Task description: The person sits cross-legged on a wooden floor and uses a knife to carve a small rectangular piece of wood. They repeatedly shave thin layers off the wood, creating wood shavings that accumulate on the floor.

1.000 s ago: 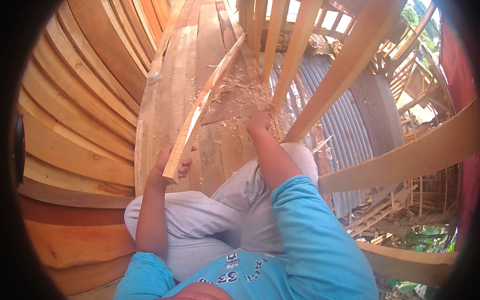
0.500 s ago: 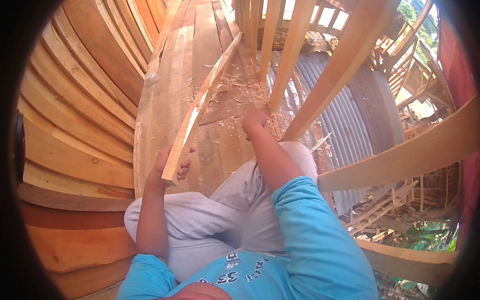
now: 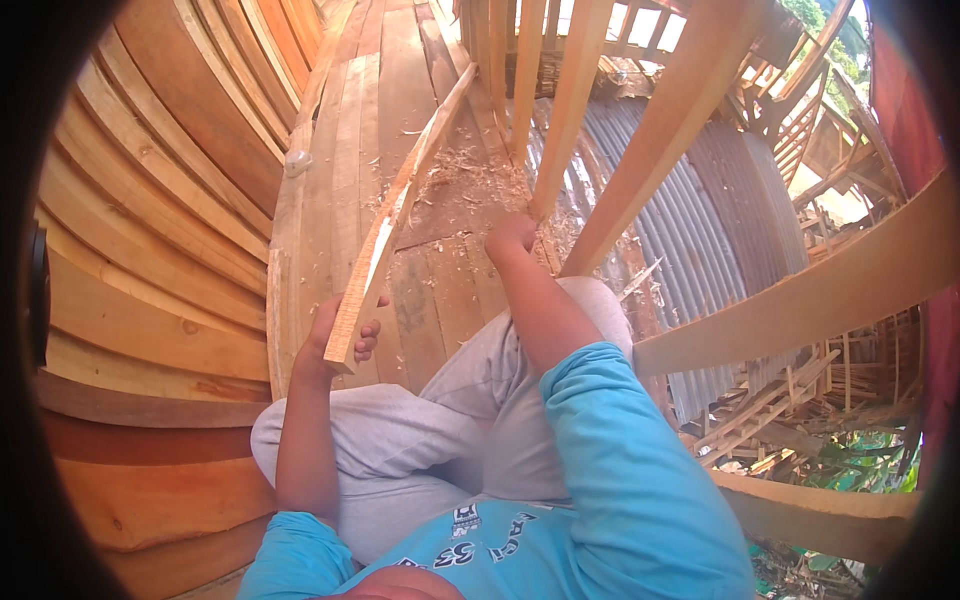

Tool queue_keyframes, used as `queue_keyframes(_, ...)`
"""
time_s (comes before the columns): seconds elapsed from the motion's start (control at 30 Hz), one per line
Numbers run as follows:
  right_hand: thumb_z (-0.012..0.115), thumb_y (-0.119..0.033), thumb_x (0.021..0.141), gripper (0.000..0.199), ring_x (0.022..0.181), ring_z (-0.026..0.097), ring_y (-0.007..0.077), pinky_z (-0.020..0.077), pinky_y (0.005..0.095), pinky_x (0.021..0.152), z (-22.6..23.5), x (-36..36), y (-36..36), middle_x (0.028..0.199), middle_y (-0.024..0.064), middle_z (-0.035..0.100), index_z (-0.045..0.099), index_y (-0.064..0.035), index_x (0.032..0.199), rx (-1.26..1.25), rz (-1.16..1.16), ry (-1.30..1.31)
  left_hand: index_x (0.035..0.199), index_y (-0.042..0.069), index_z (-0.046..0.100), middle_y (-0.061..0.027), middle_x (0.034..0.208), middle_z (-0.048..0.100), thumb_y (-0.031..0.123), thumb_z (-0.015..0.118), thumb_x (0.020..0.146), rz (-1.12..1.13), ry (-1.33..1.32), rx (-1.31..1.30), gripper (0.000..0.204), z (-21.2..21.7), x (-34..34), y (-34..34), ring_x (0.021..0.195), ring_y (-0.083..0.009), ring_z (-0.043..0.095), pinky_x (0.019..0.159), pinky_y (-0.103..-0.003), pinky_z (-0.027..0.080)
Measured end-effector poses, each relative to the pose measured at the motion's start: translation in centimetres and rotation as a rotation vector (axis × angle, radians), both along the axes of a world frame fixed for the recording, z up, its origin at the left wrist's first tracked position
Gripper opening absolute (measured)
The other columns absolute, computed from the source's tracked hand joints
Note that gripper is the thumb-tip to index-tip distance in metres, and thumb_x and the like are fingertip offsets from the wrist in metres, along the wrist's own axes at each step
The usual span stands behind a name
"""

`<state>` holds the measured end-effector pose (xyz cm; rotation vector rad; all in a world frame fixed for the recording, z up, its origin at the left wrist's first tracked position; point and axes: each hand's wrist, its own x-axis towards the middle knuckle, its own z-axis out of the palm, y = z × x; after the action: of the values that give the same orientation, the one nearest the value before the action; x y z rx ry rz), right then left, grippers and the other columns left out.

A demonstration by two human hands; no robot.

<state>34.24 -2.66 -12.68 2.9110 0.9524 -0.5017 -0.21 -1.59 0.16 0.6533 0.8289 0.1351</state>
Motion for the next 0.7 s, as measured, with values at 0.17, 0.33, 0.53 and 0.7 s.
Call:
queue_keyframes(0.17, 0.066, -0.018, 0.09, 0.03, 0.11, 0.07, 0.0276, 0.0582, 0.0408, 0.086, 0.6, -1.2, -1.0, 0.126, 0.0118, 0.069, 0.072, -0.0069, 0.118, -0.034, 0.2, 0.028, 0.122, 0.007, 0.055, -0.0052, 0.066, 0.052, 0.044, 0.034, 0.1, -0.037, -0.036, -0.008, 0.048, -0.6, -0.5, 0.2, 0.046, -0.0145, 0.051, 0.04, -0.029, 0.044)
queue_keyframes(0.33, 0.065, -0.019, 0.091, 0.033, 0.112, 0.069, 0.0293, 0.0585, 0.0425, 0.085, 0.1, 1.6, -3.9, 0.126, 0.009, 0.069, 0.071, -0.0068, 0.121, -0.072, 0.056, 0.066, 0.126, 0.004, 0.054, -0.0063, 0.064, 0.053, 0.038, 0.033, 0.102, -0.006, -0.013, 0.012, 0.047, -0.1, 0.2, -0.3, 0.043, -0.0145, 0.048, 0.038, -0.028, 0.041)
queue_keyframes(0.53, 0.064, -0.018, 0.09, 0.037, 0.111, 0.068, 0.0337, 0.0581, 0.0438, 0.085, 3.5, -0.2, -2.0, 0.126, 0.0117, 0.069, 0.068, -0.0062, 0.125, -0.157, 0.095, 0.078, 0.124, 0.005, 0.055, -0.0056, 0.065, 0.053, 0.042, 0.033, 0.101, -0.047, -0.042, 0.027, 0.048, -0.6, -0.3, 0.1, 0.045, -0.0142, 0.05, 0.04, -0.029, 0.044)
queue_keyframes(0.7, 0.058, -0.015, 0.091, 0.05, 0.105, 0.069, 0.0372, 0.0571, 0.0478, 0.081, 3.7, -1.6, -1.2, 0.113, 0.0203, 0.071, 0.051, -0.0007, 0.138, 0.205, 0.146, -0.052, 0.125, 0.004, 0.054, -0.0055, 0.066, 0.053, 0.043, 0.032, 0.102, -0.024, -0.055, 0.017, 0.051, -0.7, -0.7, 0.7, 0.045, -0.014, 0.05, 0.039, -0.029, 0.045)
